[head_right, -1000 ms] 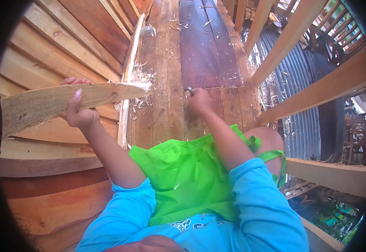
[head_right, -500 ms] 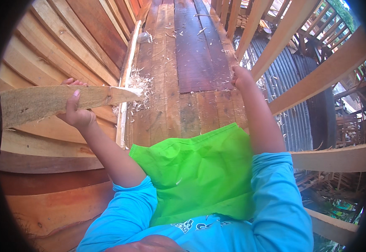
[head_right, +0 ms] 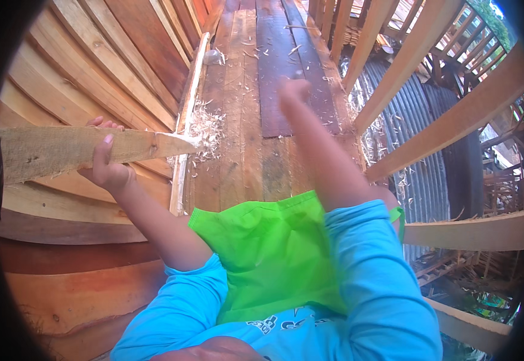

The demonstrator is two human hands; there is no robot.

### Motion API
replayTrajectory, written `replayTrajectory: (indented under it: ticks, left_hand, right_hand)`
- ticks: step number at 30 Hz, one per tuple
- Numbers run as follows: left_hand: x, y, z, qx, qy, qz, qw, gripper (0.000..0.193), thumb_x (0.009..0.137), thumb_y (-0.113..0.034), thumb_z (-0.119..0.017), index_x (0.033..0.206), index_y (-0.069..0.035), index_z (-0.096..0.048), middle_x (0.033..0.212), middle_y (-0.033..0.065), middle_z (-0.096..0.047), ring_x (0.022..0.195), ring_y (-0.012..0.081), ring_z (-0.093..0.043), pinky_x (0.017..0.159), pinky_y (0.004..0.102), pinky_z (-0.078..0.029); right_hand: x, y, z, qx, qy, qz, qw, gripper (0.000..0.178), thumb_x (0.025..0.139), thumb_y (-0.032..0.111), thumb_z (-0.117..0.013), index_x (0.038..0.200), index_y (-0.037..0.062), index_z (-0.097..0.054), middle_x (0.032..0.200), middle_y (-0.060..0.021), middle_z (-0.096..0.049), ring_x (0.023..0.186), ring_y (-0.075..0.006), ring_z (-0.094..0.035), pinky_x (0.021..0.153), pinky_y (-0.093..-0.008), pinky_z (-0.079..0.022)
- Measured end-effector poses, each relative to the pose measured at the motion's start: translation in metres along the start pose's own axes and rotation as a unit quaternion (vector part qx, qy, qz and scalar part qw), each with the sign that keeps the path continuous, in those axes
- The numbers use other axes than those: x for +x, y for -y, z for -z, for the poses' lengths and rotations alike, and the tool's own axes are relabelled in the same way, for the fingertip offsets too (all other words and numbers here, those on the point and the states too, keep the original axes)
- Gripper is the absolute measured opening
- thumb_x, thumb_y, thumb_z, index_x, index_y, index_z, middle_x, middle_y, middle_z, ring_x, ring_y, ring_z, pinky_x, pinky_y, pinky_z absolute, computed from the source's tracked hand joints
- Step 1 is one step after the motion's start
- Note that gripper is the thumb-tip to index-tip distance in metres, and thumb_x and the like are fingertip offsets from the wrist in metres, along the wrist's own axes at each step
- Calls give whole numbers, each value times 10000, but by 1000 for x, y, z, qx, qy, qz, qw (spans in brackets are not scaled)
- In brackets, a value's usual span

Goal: The person sits on the floor and uses a small knife to carve and shape a piece of wood held in their left hand. They repeatedly scrape the surface to remove shavings, gradually refining the wood's shape.

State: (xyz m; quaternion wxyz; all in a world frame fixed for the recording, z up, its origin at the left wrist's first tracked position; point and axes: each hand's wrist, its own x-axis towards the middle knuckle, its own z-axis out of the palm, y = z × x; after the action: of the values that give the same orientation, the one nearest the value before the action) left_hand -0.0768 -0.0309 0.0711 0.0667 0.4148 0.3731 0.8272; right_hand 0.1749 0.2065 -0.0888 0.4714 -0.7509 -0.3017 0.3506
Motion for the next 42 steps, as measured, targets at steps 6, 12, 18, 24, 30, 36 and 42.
replayTrajectory:
  ticks: [6, 12, 18, 24, 30, 36, 42]
  left_hand:
    - [0, -2, 5, 10, -7, -13, 1000, 544, 621, 6, -542, 1142, 89, -411, 970, 235, -570, 821, 281, -586, 702, 371, -561]
    - [5, -1, 12, 26, 1, -20, 999, 481, 630, -10, -545, 1087, 97, -442, 978, 227, -566, 821, 280, -585, 705, 375, -562]
    - [1, 10, 4, -18, 18, 0, 1000, 434, 634, -5, -565, 1047, 91, -473, 961, 206, -573, 816, 264, -586, 707, 376, -556]
    - [-8, 35, -15, -53, 74, -3, 996, 389, 665, 21, -567, 1048, 42, -500, 931, 161, -564, 841, 230, -570, 736, 378, -538]
    - [-32, 54, -38, -139, 149, 90, 975, 304, 704, 21, -560, 1002, -2, -500, 907, 148, -551, 865, 244, -569, 794, 418, -509]
    - [-45, 74, -48, -185, 188, 68, 962, 316, 764, -29, -585, 1068, -5, -502, 886, 119, -525, 834, 221, -557, 787, 411, -517]
    - [-44, 78, -45, -121, 195, 31, 973, 550, 808, -249, -734, 1209, -16, -436, 930, 110, -566, 876, 228, -580, 835, 420, -514]
  right_hand:
    - [-125, 24, -81, -79, 332, 242, 908, 388, 750, 292, -724, 959, -30, -666, 915, -191, -685, 867, -295, -677, 770, -378, -519]
    - [-135, 37, -60, -143, 393, 268, 868, 390, 789, 354, -688, 876, -24, -652, 832, -171, -662, 777, -277, -660, 718, -385, -517]
    - [-125, 10, 24, -139, 395, 118, 900, 386, 971, 271, -420, 839, -31, -621, 665, -83, -559, 518, -174, -505, 539, -373, -438]
    - [-113, -62, 75, -119, 406, 150, 893, 323, 957, 276, -483, 893, -9, -623, 676, -64, -582, 571, -161, -540, 553, -335, -431]
    - [-127, -65, 85, -144, 397, 270, 866, 252, 856, 252, -641, 936, 15, -617, 740, -123, -625, 669, -199, -601, 620, -359, -451]
    - [-124, -64, 72, -84, 372, 320, 867, 225, 881, 207, -622, 931, -10, -591, 790, -137, -626, 716, -213, -584, 664, -356, -459]
    - [-111, -58, 72, -49, 319, 225, 919, 257, 890, 221, -616, 1004, -6, -579, 822, -138, -642, 744, -214, -610, 695, -348, -471]
